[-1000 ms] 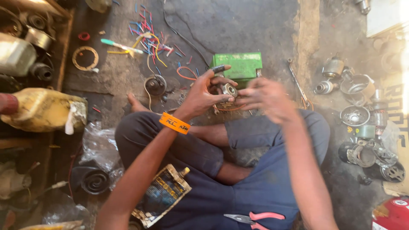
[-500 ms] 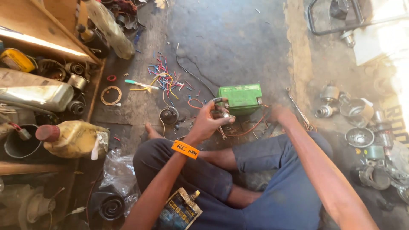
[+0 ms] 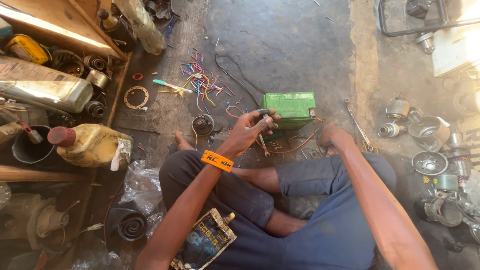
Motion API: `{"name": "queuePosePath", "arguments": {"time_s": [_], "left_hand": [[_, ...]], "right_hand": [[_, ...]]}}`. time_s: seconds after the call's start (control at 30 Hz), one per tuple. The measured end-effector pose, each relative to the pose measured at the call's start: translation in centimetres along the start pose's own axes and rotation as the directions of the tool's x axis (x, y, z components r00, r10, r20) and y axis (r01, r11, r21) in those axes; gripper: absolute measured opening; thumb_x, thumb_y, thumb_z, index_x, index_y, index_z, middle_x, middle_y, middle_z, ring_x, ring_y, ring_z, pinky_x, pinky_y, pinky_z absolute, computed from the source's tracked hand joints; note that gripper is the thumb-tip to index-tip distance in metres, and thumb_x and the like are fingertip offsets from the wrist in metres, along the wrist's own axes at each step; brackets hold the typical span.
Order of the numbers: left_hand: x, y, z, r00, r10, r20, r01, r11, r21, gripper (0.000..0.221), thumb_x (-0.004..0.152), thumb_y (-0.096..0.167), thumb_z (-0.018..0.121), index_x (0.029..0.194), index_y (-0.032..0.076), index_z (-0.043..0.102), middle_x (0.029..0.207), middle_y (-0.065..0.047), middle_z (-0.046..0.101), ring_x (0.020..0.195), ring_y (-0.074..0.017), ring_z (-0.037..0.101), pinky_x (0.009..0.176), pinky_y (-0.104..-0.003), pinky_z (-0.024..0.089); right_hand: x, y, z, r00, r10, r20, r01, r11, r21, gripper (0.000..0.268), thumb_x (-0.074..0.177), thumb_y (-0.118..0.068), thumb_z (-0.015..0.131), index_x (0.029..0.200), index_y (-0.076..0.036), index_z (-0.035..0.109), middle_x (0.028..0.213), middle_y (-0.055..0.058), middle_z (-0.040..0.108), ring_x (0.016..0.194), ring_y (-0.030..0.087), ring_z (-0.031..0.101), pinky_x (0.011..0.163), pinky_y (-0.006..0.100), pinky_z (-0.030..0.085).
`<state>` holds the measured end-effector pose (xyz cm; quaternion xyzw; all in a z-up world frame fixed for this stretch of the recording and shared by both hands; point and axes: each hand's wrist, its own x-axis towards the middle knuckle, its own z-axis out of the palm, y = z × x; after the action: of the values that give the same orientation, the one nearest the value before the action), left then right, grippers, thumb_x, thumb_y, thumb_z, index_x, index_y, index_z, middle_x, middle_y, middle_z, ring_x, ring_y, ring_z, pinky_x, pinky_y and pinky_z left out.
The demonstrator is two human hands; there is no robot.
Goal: The person sits on the floor and cleans a small metal bearing with a flat metal tool. They then open a grease packet and apply grease to the bearing by hand, spreading it around the inner ring.
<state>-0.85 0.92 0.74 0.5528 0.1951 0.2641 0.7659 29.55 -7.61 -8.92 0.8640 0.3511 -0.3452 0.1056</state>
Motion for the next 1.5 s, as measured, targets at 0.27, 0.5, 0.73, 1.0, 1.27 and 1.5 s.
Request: {"name": "queuePosePath", "arguments": {"time_s": [0.27, 0.5, 0.73, 1.0, 1.27, 1.5], "left_hand": [[0.1, -0.5, -0.4, 0.996, -0.085, 0.019, 0.087, 0.973, -0.214, 0.048, 0.107, 0.029, 0.055, 0.137, -0.009, 0.056, 0.108, -0.009, 0.066, 0.095, -0.0186, 0.070, 0.081, -0.030, 0.059], [0.8, -0.9, -1.0, 0.998, -0.058, -0.006, 0.057, 0.987, -0.149, 0.049, 0.107, 0.026, 0.058, 0.137, -0.011, 0.055, 0.112, -0.011, 0.068, 0.097, -0.0154, 0.070, 0.085, -0.031, 0.061], [0.2, 0.2, -1.1, 0.996, -0.083, 0.018, 0.083, 0.996, 0.028, 0.051, 0.099, 0.016, 0.067, 0.142, -0.007, 0.052, 0.109, -0.012, 0.071, 0.094, -0.0147, 0.070, 0.086, -0.027, 0.058], [0.6, 0.7, -0.6, 0.990, -0.134, -0.036, 0.126, 0.977, -0.172, 0.044, 0.107, 0.027, 0.053, 0.138, -0.004, 0.055, 0.106, -0.008, 0.069, 0.087, -0.0151, 0.068, 0.073, -0.028, 0.057], [0.3, 0.6, -0.7, 0.956, -0.291, -0.027, 0.284, 0.945, -0.163, 0.057, 0.112, 0.043, 0.034, 0.121, -0.002, 0.067, 0.071, 0.001, 0.051, 0.047, -0.0038, 0.036, 0.041, -0.022, 0.031], [0.1, 1.2, -0.1, 0.932, -0.360, -0.054, 0.353, 0.930, -0.101, 0.072, 0.109, 0.055, 0.030, 0.103, -0.004, 0.070, 0.055, 0.005, 0.038, 0.038, -0.0069, 0.028, 0.035, -0.025, 0.023]], "right_hand": [[-2.5, 3.5, -3.1, 0.735, -0.076, -0.674, 0.353, 0.892, 0.284, 0.048, 0.088, -0.006, 0.073, 0.132, -0.002, 0.055, 0.109, 0.025, 0.072, 0.101, 0.040, 0.070, 0.085, 0.048, 0.055], [-10.5, 3.3, -1.4, 0.600, -0.007, -0.800, 0.781, -0.212, 0.588, 0.030, 0.102, 0.009, 0.062, 0.129, 0.003, 0.050, 0.114, 0.012, 0.063, 0.099, 0.022, 0.069, 0.084, 0.039, 0.064], [-13.4, 0.8, -1.4, 0.754, -0.146, -0.641, 0.440, -0.612, 0.657, 0.021, 0.102, 0.010, 0.063, 0.122, 0.007, 0.058, 0.114, 0.015, 0.061, 0.100, 0.023, 0.070, 0.093, 0.037, 0.065], [-16.6, -2.3, -1.0, 0.607, -0.178, -0.775, 0.747, 0.461, 0.479, 0.017, 0.096, -0.012, 0.078, 0.102, 0.003, 0.074, 0.075, 0.005, 0.065, 0.070, 0.013, 0.059, 0.063, 0.029, 0.047], [-16.4, -3.0, -1.1, 0.761, -0.515, -0.395, 0.606, 0.346, 0.716, 0.026, 0.093, -0.009, 0.062, 0.119, -0.003, 0.064, 0.079, 0.002, 0.069, 0.068, 0.009, 0.068, 0.062, 0.027, 0.055], [-15.4, -2.8, -0.2, 0.756, -0.508, -0.413, 0.595, 0.271, 0.756, 0.031, 0.104, -0.017, 0.051, 0.129, -0.004, 0.065, 0.086, 0.002, 0.059, 0.067, 0.008, 0.053, 0.060, 0.028, 0.045]]}}
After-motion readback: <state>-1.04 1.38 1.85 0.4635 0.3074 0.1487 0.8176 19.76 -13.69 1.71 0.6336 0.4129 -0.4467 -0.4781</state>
